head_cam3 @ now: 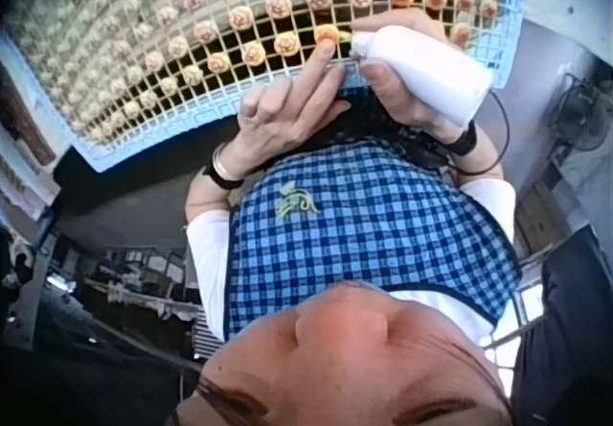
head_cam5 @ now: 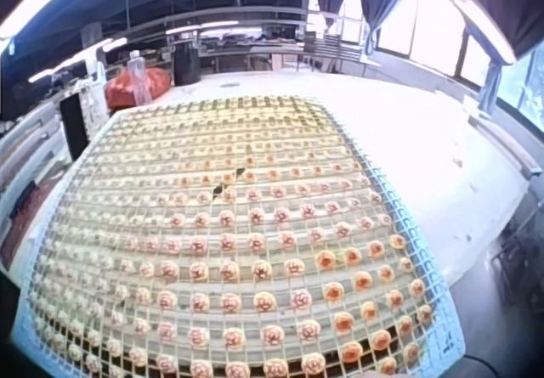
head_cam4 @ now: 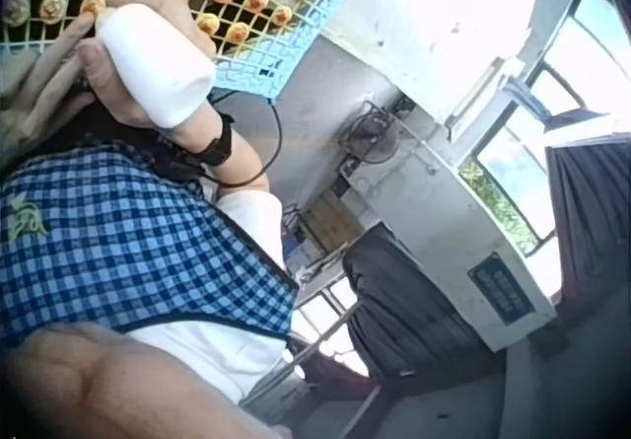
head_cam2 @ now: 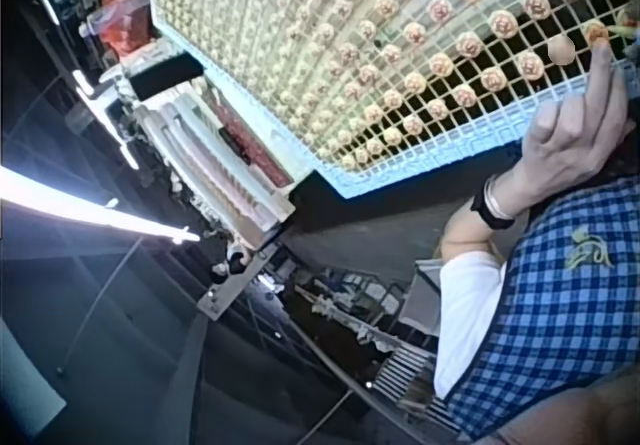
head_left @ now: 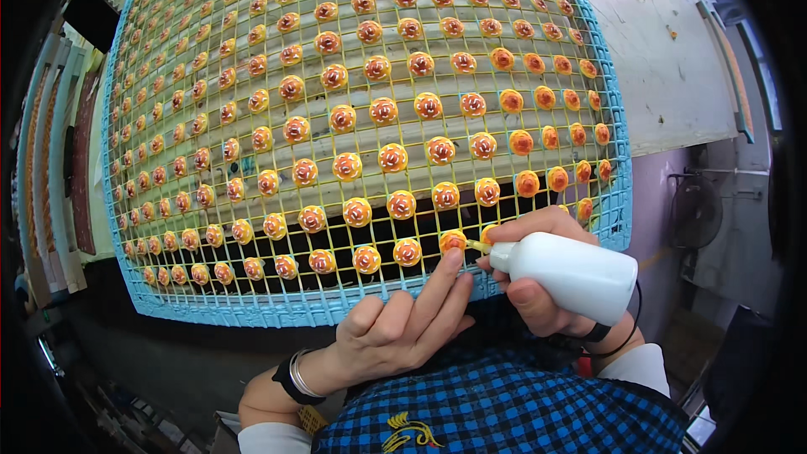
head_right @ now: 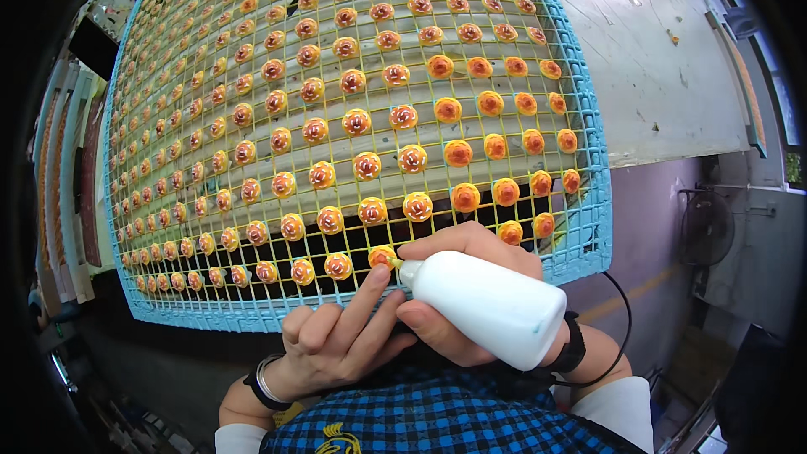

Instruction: The recorder uses a squeeze bottle to apply small drops of yellow adhesive to the centers of small orange plastic components arranged in a large grid.

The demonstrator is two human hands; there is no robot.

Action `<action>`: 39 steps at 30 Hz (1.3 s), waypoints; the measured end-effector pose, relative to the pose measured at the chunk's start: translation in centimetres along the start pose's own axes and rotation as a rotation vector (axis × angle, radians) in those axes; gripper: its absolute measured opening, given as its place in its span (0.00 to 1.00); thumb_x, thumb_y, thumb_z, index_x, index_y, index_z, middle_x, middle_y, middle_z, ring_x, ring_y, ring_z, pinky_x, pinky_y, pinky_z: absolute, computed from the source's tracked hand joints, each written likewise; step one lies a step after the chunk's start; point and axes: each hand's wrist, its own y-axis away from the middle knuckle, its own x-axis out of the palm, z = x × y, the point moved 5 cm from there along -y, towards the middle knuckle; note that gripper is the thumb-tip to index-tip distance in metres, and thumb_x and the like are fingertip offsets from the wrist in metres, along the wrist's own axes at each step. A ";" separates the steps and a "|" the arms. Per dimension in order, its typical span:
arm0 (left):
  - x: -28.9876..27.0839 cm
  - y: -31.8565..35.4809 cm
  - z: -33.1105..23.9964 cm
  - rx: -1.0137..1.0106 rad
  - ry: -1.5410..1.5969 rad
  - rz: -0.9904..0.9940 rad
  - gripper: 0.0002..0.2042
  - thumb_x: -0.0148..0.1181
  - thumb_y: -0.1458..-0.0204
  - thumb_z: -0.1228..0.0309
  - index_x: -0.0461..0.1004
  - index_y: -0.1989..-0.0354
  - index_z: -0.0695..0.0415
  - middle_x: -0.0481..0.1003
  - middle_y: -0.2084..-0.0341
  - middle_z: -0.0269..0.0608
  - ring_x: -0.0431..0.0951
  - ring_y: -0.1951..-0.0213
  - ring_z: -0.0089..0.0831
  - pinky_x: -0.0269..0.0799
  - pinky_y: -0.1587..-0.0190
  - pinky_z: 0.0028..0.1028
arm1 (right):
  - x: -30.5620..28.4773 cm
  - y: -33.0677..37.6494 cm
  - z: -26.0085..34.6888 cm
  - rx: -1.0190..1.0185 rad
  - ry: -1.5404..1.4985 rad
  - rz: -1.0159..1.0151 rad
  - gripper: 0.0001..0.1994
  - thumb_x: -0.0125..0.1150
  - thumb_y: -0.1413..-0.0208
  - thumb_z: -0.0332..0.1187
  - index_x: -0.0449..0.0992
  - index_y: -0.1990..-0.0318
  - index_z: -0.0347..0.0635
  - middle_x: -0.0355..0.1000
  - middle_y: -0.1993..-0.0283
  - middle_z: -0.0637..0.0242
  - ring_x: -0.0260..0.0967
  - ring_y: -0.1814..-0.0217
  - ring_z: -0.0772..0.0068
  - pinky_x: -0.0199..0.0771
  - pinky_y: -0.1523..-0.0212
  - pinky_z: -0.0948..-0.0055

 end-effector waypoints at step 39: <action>0.5 0.3 -0.2 0.044 -0.026 -0.034 0.15 0.45 0.48 0.52 0.73 0.59 0.43 0.71 0.56 0.19 0.52 0.69 0.19 0.48 0.67 0.21 | 0.4 -0.5 0.6 -0.083 0.150 0.073 0.17 0.63 0.57 0.41 0.72 0.66 0.36 0.71 0.71 0.62 0.71 0.77 0.71 0.70 0.78 0.79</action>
